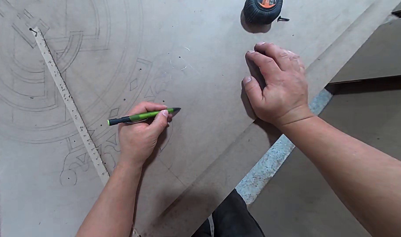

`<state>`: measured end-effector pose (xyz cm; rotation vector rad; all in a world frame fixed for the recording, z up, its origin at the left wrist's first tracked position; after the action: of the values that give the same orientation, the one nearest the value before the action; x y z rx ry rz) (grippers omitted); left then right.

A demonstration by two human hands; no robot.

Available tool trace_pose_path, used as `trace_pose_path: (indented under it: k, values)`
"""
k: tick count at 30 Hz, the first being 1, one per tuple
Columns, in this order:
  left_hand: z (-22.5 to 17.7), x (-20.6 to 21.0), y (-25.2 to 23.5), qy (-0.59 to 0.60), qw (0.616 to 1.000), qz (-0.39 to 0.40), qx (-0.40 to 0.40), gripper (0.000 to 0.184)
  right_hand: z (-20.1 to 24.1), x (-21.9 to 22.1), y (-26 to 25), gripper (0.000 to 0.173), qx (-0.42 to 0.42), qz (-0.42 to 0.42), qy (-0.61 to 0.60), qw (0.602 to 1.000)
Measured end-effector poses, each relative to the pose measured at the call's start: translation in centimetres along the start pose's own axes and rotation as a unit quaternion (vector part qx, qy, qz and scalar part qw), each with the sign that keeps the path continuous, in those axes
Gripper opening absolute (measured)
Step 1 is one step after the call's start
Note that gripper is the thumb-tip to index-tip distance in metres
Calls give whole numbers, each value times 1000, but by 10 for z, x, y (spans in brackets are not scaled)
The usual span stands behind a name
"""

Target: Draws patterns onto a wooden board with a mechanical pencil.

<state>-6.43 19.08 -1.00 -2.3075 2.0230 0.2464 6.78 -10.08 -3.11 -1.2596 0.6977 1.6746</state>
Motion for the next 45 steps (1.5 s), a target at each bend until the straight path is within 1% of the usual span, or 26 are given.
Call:
trace_pose_path:
  k: [3,8,10,13,17,20,26,30,33,36,40,45]
  values:
    - [0,-1,0,1,1000,-6,-4,11,0,0,0,59,0,-1,1,1000]
    - [2,-1,0,31,997,-71,-13,12,0,0,0,58,-1,-2,2,1000]
    - [3,0,0,33,996,-81,-17,13,-1,0,0,59,0,-1,2,1000]
    - [2,0,-1,30,998,-61,-12,13,-1,0,0,59,2,0,3,1000]
    - [0,-1,-2,-5,1000,8,-18,11,0,0,0,59,5,2,3,1000]
    - [-1,-3,-2,-14,1000,19,-19,10,1,-1,0,59,0,0,1,1000]
    - [0,-2,-3,6,1000,-15,-21,12,1,-1,0,59,2,1,0,1000]
    - [1,-1,-1,25,997,-70,-23,12,0,-1,0,59,-1,-3,0,1000]
    - [2,0,0,21,996,-87,-19,12,0,-1,0,59,2,-2,-1,1000]
    - [2,0,-1,12,997,-68,-19,12,0,-1,0,59,3,-5,-4,1000]
    - [-1,-1,-3,-6,1000,6,-18,11,1,-1,0,59,3,-7,-7,1000]
    - [1,-2,-3,-8,1000,15,-25,10,1,-1,0,59,3,-7,-8,1000]
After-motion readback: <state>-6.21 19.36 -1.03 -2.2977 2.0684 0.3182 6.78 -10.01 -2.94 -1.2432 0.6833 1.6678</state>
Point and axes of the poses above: each hand's wrist, its own y-axis away from the middle knuckle, its own x-axis out of the palm, z = x × y, the point moved 6 cm from there along -y, towards the middle knuckle, and after that the axes turned 8 degrees about z, right-handed, at the moved point
